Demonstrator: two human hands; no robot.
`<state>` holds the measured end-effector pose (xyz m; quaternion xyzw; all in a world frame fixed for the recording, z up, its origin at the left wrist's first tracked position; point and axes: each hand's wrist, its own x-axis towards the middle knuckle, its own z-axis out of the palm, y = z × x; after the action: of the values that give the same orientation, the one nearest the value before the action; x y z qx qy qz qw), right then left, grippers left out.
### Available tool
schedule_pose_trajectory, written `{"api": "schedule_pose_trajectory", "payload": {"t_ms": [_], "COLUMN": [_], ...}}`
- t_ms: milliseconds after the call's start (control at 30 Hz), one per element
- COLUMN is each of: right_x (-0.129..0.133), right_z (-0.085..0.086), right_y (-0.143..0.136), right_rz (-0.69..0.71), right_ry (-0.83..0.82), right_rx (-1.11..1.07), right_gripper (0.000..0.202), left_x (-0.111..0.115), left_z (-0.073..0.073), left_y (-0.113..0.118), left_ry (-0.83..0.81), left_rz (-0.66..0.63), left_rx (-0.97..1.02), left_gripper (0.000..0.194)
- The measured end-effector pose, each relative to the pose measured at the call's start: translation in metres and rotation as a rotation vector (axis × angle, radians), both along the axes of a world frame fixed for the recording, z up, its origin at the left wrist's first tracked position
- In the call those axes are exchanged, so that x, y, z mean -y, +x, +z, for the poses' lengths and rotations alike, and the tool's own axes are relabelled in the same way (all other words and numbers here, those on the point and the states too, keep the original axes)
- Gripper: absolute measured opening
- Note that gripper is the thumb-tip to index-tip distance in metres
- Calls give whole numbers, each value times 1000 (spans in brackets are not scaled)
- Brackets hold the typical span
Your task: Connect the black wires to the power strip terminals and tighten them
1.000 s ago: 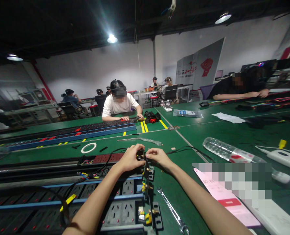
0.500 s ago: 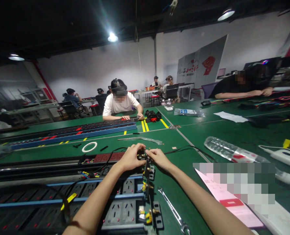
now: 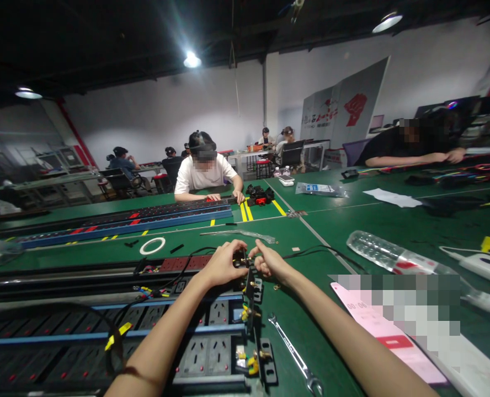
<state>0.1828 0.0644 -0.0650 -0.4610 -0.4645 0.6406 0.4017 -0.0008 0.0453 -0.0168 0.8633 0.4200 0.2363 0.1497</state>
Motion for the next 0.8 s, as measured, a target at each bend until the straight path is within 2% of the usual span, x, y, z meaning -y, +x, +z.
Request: {"api": "schedule_pose_trajectory", "payload": {"t_ms": [167, 233, 367, 500, 667, 800], "right_x": [-3, -2, 6, 22, 34, 28], "right_z": [6, 8, 12, 27, 45, 43], "right_y": [-5, -7, -9, -13, -14, -10], "right_rz": [-148, -135, -39, -127, -118, -59], "right_ry": [89, 101, 199, 371, 378, 342], "right_rx": [40, 78, 380, 647, 691, 651], "right_gripper": [49, 45, 50, 46, 44, 48], "left_x": [0, -1, -2, -3, -4, -3], "left_z": [-1, -2, -4, -5, -7, -6], "left_y": [0, 0, 0, -1, -1, 0], "left_ry": [3, 12, 18, 12, 7, 9], "left_rz": [-4, -7, -3, -3, 2, 7], "left_rx": [-11, -17, -16, -4, 1, -1], "left_gripper": [48, 48, 51, 53, 56, 53]}}
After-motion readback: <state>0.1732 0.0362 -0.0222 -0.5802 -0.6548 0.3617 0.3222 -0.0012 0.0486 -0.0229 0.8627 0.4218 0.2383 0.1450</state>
